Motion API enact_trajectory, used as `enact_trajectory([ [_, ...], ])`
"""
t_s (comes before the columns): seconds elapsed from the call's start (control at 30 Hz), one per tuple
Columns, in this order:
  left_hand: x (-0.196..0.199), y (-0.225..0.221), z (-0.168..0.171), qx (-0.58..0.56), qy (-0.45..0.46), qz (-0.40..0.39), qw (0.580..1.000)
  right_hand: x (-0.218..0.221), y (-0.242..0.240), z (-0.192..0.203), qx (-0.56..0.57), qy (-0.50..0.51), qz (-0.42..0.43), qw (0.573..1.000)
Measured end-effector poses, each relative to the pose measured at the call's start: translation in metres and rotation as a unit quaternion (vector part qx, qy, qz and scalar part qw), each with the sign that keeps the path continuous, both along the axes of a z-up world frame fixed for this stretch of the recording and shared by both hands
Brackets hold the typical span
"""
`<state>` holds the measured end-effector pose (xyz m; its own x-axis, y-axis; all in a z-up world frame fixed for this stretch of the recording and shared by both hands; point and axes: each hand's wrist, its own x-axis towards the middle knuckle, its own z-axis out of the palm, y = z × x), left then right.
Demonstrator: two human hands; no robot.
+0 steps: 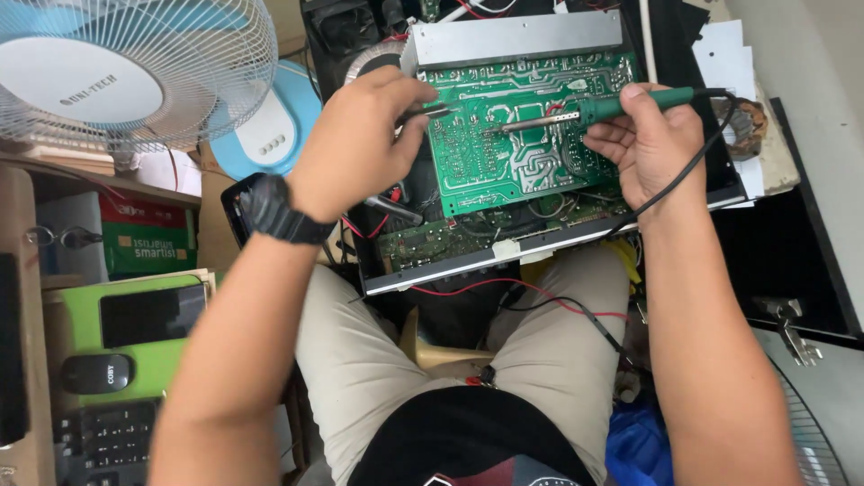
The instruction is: Soldering components and testing circuits on a board using a soldering iron and multimeter
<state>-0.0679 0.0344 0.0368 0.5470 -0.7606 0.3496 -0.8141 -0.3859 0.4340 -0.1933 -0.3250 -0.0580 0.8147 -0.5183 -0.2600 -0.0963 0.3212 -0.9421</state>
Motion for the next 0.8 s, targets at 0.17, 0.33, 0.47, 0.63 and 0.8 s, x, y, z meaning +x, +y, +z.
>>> enact_trajectory([
  [0.17, -0.042, -0.002, -0.020, -0.067, 0.047, 0.094, 0.992, 0.000, 0.002, 0.001, 0.002, -0.001, 0.006, 1.000],
  [0.33, -0.062, 0.001, -0.043, -0.128, 0.075, 0.111, 0.983, 0.000, -0.001, -0.001, 0.007, -0.005, 0.008, 1.000],
  [0.47, -0.063, 0.000, -0.054, -0.176, 0.052, 0.113, 0.977, 0.001, 0.002, 0.002, 0.007, 0.002, 0.002, 1.000],
  [0.63, -0.062, -0.002, -0.066, -0.193, 0.052, 0.117, 0.973, 0.000, 0.007, 0.009, 0.001, 0.008, 0.001, 1.000],
  [0.8, -0.063, -0.002, -0.067, -0.200, 0.014, 0.119, 0.972, -0.001, 0.005, 0.004, -0.003, -0.005, 0.005, 1.000],
])
